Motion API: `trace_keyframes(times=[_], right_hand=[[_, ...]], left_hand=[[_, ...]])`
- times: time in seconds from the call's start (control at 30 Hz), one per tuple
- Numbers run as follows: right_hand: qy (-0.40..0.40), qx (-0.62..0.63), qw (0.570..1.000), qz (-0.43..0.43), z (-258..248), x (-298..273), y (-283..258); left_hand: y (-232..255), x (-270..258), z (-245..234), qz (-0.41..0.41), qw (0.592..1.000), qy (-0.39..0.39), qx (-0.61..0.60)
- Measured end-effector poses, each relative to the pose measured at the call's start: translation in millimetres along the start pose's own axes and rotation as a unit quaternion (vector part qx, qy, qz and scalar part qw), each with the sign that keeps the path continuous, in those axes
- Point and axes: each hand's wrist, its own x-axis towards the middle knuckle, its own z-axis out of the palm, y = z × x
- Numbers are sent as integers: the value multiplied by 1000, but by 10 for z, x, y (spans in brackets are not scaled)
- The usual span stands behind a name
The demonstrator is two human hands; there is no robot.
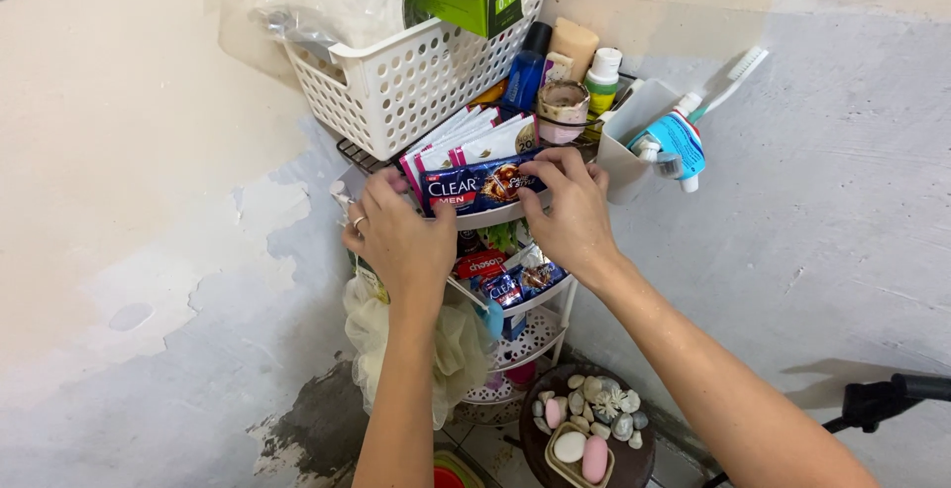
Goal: Washing and scrubbing a plastic chair with soap and water in a bathroom.
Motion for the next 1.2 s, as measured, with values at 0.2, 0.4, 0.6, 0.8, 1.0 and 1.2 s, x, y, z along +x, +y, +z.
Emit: trace_keyframes(times=[0.2,0.4,0.6,0.8,1.0,1.2], right_hand=[[5,-25,999,-26,-118,-52,-139],[29,-44,996,-69,-86,-121,-171],[20,-40,996,-72,-256,-246,-181],[6,11,998,-55,-569,-604,-251],[-35,41,999,-1,-910,-1264,-192],[-84,58,989,110,-1039,-2112,206]], left_hand=[[-52,-140,80,156,985,55,-52],[29,-64,274,298,954,11,37],[55,-41,342,316,945,-9,80],[129,-53,395,321,944,-24,80],[64,-40,490,316,944,-50,80],[270,-27,340,318,944,-45,79]])
